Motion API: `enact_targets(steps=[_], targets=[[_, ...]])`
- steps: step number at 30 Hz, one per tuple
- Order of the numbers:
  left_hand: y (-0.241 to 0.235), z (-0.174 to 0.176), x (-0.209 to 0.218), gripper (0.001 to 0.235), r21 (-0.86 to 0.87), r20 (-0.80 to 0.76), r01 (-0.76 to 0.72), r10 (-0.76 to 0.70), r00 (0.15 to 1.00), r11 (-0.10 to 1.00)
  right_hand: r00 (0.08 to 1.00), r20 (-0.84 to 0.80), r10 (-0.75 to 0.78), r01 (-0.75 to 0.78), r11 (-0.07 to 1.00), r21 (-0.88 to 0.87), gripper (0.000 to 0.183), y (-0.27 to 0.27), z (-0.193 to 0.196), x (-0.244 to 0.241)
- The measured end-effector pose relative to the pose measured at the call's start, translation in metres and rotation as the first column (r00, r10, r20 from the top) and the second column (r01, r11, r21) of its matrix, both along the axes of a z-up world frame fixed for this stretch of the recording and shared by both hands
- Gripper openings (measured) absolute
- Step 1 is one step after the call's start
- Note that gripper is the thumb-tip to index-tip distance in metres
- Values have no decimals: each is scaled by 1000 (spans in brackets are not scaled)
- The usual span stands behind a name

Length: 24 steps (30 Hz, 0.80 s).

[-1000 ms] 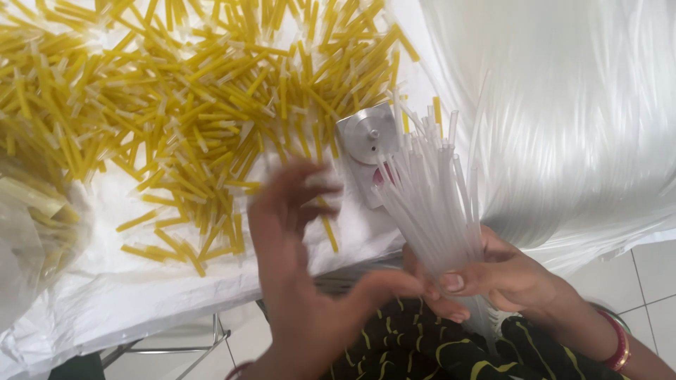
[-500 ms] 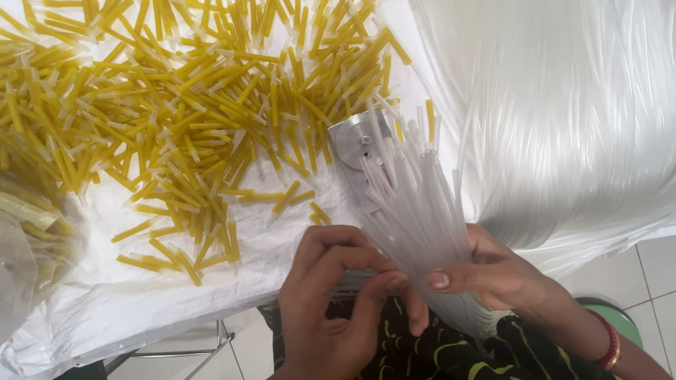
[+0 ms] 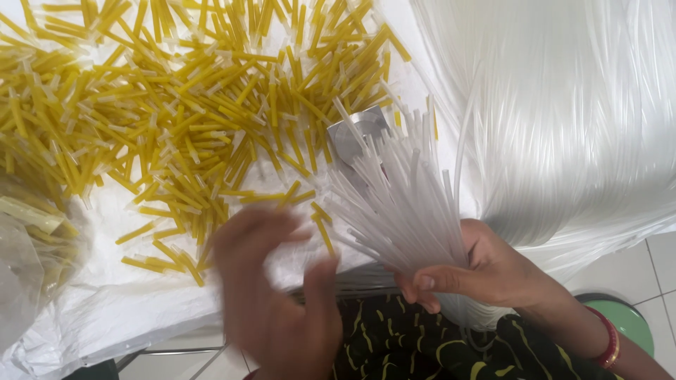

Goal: The person repeatedly picks yellow wax sticks and clear plastic tubes from a table, inserts each stick into a tube, and places the assembled units on the table. The person also gathers a bundle of clear tubes from a plastic bag and continues the insertion process.

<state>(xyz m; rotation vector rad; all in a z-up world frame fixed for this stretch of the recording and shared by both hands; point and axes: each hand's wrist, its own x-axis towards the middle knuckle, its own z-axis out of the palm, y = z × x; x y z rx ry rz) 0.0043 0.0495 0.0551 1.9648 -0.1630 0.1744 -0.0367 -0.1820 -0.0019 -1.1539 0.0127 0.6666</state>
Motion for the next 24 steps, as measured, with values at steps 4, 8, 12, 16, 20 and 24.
enact_targets(steps=[4,8,12,16,20,24], targets=[[-6,-4,-24,24,302,410,-65,-68,910,951,998,61,16,-9,994,-110,27,-3,-2,-5],[-18,15,-27,26,447,207,-40,-60,976,894,997,-75,10,-14,999,-45,20,4,6,-1],[-17,15,-24,28,485,223,-71,-45,974,872,999,21,36,-33,989,-146,16,2,3,-4],[-14,9,-21,29,484,138,13,-91,986,875,1000,11,-3,6,978,-207,19,6,4,-2],[-12,8,-16,25,439,53,106,-143,988,892,998,-62,-5,-12,964,-267,22,9,6,-1],[-10,6,-13,24,366,18,159,-178,984,917,999,-41,0,-10,969,-245,22,2,2,-3]])
